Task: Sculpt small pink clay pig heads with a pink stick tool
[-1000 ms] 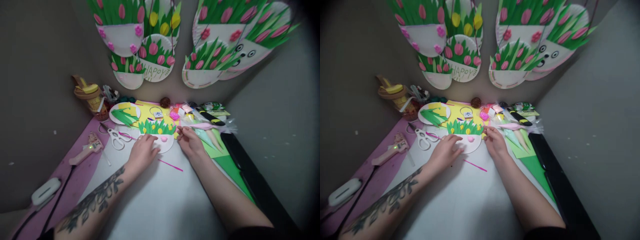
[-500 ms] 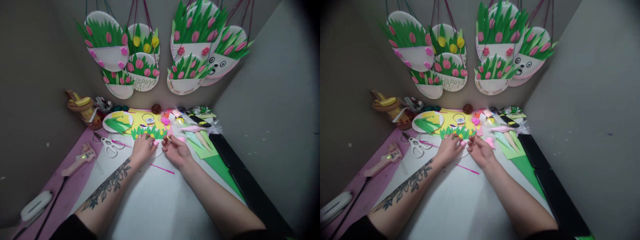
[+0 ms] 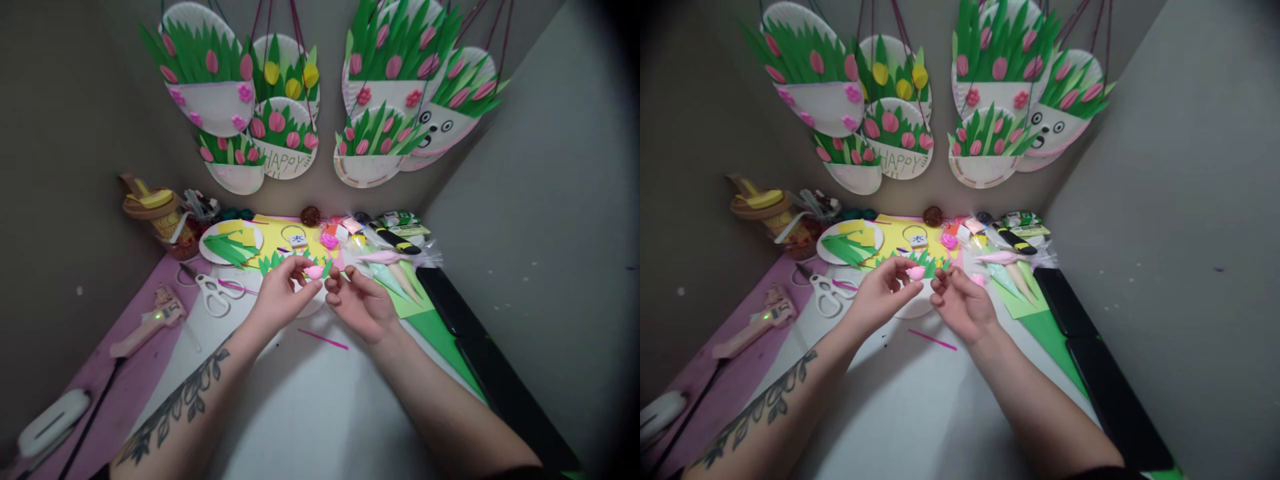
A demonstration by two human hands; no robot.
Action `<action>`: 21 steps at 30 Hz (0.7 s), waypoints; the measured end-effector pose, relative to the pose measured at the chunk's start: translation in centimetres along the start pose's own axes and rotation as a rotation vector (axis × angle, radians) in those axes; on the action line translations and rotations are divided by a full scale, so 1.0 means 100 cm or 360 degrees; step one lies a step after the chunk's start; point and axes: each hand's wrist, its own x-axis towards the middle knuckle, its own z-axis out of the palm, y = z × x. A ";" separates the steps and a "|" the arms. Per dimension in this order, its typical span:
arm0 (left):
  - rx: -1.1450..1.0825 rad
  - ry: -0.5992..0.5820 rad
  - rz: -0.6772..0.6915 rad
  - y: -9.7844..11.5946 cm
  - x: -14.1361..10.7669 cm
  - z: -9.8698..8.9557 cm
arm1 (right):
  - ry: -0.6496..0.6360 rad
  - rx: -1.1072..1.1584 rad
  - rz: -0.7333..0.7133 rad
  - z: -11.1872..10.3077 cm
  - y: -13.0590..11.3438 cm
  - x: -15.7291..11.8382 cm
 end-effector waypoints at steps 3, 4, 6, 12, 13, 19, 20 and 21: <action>-0.0078 -0.0030 -0.0015 0.013 -0.005 -0.001 | 0.0007 0.0137 0.0049 0.006 -0.006 -0.004; -0.0079 -0.0036 -0.0012 0.016 -0.007 -0.001 | 0.0013 0.0142 0.0048 0.007 -0.007 -0.006; -0.0071 -0.0041 0.0006 0.021 -0.010 0.000 | 0.0020 0.0058 -0.0001 0.011 -0.010 -0.009; 0.0044 -0.0039 0.0143 0.031 -0.020 0.001 | 0.0160 -0.0715 -0.0711 0.026 -0.012 -0.024; 0.0093 -0.0024 0.0186 0.032 -0.022 0.001 | 0.0186 -0.0958 -0.0903 0.029 -0.012 -0.028; 0.0396 0.0025 0.0463 0.037 -0.033 0.000 | 0.0279 -0.1938 -0.1668 0.038 -0.009 -0.044; 0.0432 0.0032 0.0491 0.037 -0.034 0.000 | 0.0288 -0.1994 -0.1725 0.038 -0.008 -0.044; 0.0462 0.0041 0.0518 0.038 -0.034 0.000 | 0.0299 -0.2039 -0.1769 0.038 -0.007 -0.044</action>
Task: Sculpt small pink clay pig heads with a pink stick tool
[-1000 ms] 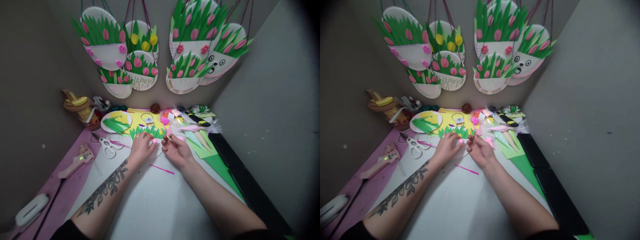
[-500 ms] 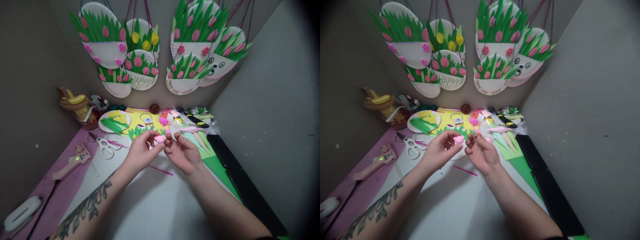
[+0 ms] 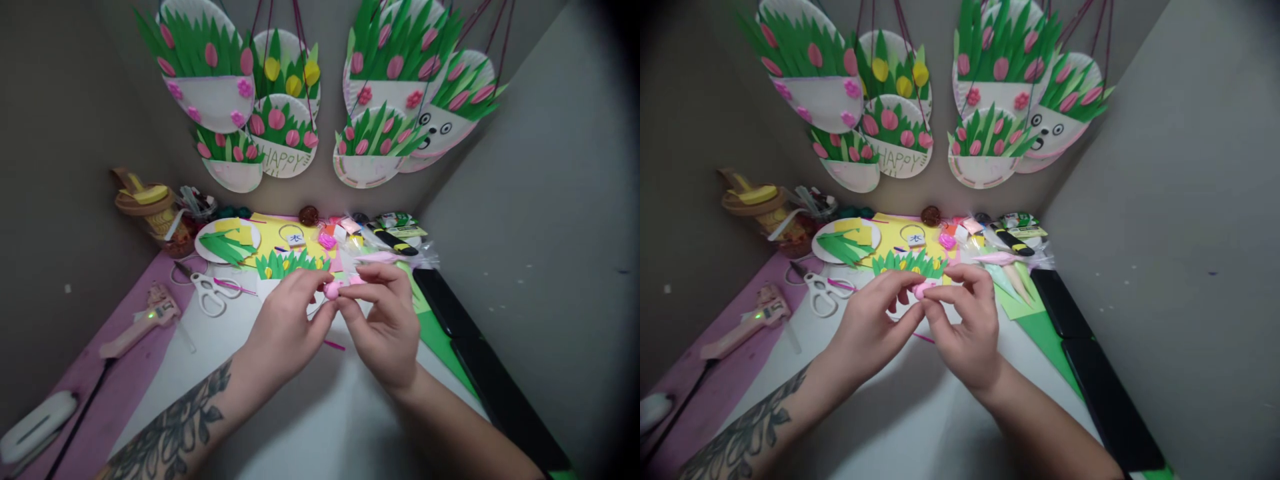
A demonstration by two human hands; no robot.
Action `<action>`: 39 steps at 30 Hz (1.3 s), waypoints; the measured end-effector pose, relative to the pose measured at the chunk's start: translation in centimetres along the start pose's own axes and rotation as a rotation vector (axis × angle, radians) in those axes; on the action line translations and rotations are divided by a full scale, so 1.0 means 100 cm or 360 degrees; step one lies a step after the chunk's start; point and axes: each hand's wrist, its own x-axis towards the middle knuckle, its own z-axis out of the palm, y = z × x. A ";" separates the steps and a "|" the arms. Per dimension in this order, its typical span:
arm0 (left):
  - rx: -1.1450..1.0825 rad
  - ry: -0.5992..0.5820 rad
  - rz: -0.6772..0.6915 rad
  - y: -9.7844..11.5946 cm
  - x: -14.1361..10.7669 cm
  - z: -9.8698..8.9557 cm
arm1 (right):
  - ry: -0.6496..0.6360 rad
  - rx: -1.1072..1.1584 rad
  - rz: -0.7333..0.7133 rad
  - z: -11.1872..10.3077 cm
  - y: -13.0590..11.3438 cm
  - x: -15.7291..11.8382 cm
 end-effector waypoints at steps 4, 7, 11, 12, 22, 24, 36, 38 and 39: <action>0.0056 0.0017 0.0072 0.000 -0.001 0.000 | 0.0037 -0.0113 -0.0085 0.002 0.001 -0.002; 0.0059 0.0018 0.0103 0.000 -0.001 0.000 | 0.0040 -0.0120 -0.0087 0.002 0.001 -0.002; 0.0053 0.0014 0.0110 -0.001 -0.001 0.000 | 0.0041 -0.0123 -0.0076 0.002 0.000 -0.001; 0.0052 0.0013 0.0108 -0.001 -0.001 0.000 | 0.0036 -0.0128 -0.0075 0.002 0.001 -0.001; 0.0083 0.0014 0.0122 -0.004 -0.002 0.001 | 0.0052 -0.0178 -0.0095 0.003 0.004 -0.002; 0.0092 0.0010 0.0124 -0.005 -0.003 0.001 | 0.0041 -0.0215 -0.0109 0.003 0.003 -0.002; 0.0238 0.0044 0.0180 -0.006 -0.001 0.003 | 0.0029 -0.0212 -0.0067 0.003 0.002 0.000; 0.0282 0.0062 0.0215 -0.007 -0.001 0.004 | 0.0027 -0.0194 -0.0053 0.004 0.002 0.001; 0.0307 0.0072 0.0235 -0.007 -0.001 0.004 | 0.0020 -0.0191 -0.0046 0.004 0.002 0.001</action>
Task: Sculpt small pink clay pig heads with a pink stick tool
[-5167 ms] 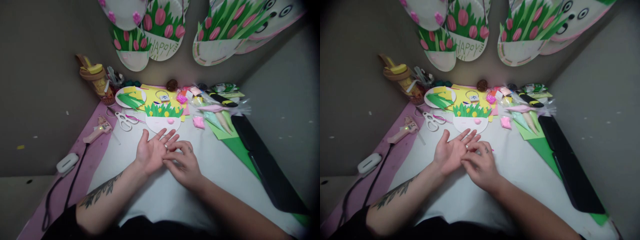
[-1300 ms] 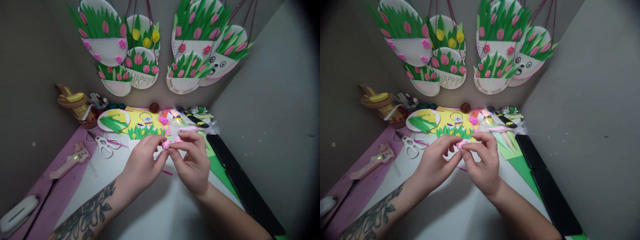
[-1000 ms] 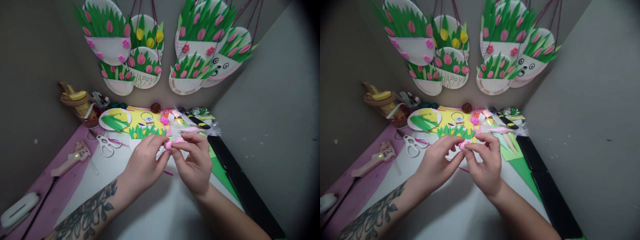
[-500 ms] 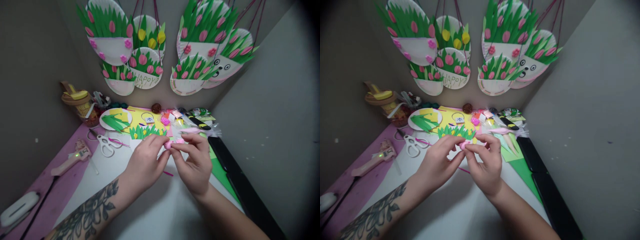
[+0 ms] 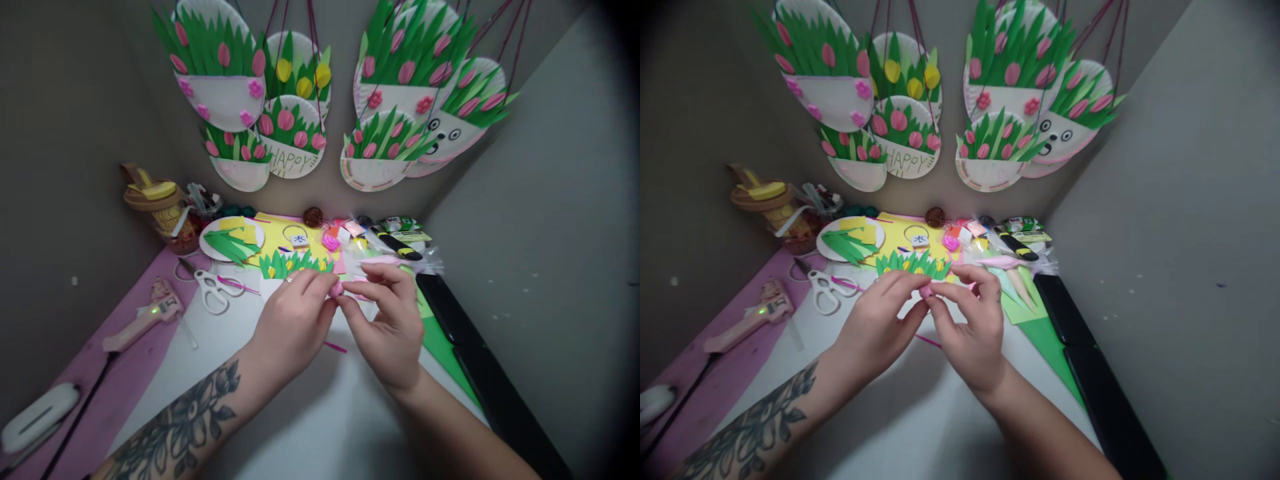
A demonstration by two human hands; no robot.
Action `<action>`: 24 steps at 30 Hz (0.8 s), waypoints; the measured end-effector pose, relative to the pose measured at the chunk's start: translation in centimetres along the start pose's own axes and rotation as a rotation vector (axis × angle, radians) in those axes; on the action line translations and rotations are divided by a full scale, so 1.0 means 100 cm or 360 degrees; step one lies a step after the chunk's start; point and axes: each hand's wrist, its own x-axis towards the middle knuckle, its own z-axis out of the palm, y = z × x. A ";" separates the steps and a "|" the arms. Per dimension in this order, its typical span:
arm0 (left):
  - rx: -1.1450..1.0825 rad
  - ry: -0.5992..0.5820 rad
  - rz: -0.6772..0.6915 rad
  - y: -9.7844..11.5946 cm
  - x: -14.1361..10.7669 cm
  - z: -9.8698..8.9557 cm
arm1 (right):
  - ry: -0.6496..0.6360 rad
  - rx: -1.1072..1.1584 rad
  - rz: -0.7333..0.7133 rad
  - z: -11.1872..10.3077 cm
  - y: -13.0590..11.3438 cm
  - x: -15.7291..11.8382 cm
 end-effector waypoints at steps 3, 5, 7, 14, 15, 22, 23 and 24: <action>0.0078 0.0053 0.0067 -0.001 0.000 0.001 | -0.0032 -0.0014 -0.0001 0.000 0.000 0.001; 0.0111 0.0085 0.0097 -0.002 0.000 0.002 | -0.0051 -0.0022 0.0000 -0.001 0.000 0.003; 0.0117 0.0100 0.0109 -0.001 0.000 0.002 | -0.0066 -0.0020 0.0016 -0.001 -0.001 0.004; -0.0093 0.0010 -0.0035 -0.001 0.001 -0.001 | -0.0086 0.0002 0.0019 -0.001 0.000 0.004; -0.0148 -0.0009 -0.0083 0.000 0.001 -0.002 | -0.0074 0.0013 -0.0003 -0.002 0.001 0.003; -0.0581 -0.0054 -0.0367 0.002 0.010 -0.008 | 0.0145 -0.0233 -0.0396 -0.007 0.002 -0.003; -0.0612 -0.0047 -0.0378 0.002 0.010 -0.008 | 0.0157 -0.0279 -0.0460 -0.007 0.002 -0.004; -0.0632 -0.0039 -0.0382 0.002 0.010 -0.009 | 0.0162 -0.0315 -0.0516 -0.008 0.002 -0.005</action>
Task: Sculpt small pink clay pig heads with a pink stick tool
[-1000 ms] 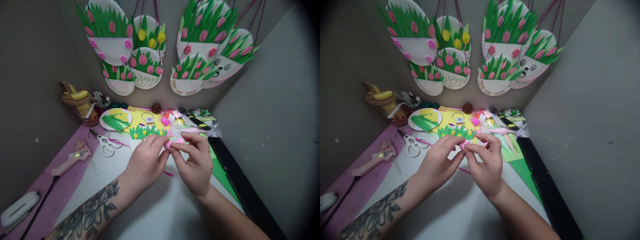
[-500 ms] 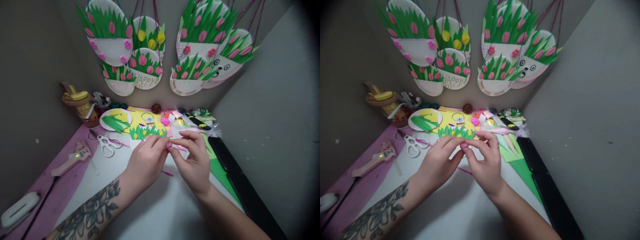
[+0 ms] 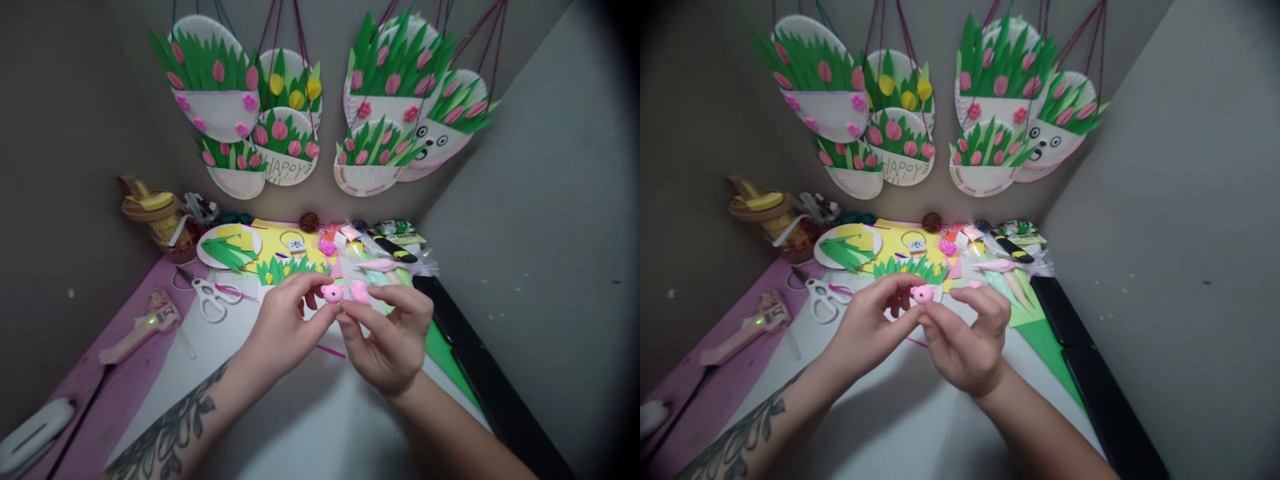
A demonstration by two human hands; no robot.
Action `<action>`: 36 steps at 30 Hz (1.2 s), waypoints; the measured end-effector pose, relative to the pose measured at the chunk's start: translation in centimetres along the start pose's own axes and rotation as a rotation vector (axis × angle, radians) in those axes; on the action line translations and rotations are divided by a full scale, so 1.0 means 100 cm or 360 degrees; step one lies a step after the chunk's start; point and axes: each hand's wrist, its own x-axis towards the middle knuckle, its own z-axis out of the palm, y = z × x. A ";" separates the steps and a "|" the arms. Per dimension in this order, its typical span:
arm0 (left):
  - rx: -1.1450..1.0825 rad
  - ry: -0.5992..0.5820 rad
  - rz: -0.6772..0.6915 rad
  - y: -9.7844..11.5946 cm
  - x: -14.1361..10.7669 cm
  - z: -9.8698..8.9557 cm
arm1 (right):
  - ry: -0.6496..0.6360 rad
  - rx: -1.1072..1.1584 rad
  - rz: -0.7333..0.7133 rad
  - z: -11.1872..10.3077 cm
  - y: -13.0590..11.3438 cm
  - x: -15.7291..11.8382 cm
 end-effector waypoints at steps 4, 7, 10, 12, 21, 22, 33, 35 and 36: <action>-0.0018 0.0019 0.0024 0.002 -0.002 -0.001 | 0.0008 -0.0070 -0.0111 0.000 0.000 -0.002; -0.0020 0.0024 0.0042 0.004 -0.003 -0.001 | 0.0021 -0.0087 -0.0119 0.000 0.000 -0.003; -0.0002 0.0039 0.0071 0.004 -0.003 -0.001 | 0.0035 -0.0100 -0.0136 0.000 0.001 -0.002; 0.0015 0.0045 0.0084 0.004 -0.003 -0.001 | 0.0042 -0.0107 -0.0149 0.000 0.001 -0.002; 0.0052 0.0027 0.0118 0.001 -0.003 0.000 | -0.0023 -0.0126 -0.0157 0.000 0.001 -0.002; 0.0059 0.0032 0.0126 0.000 -0.003 0.000 | -0.0026 -0.0131 -0.0157 0.000 0.001 -0.001; 0.0130 0.0044 0.0119 -0.001 -0.004 -0.001 | -0.0098 -0.0158 -0.0134 0.001 0.000 0.002; 0.0139 0.0049 0.0115 -0.002 -0.004 0.000 | -0.0110 -0.0158 -0.0136 0.001 0.000 0.002; 0.0141 0.0052 0.0111 -0.003 -0.004 0.000 | -0.0114 -0.0161 -0.0139 0.001 0.000 0.002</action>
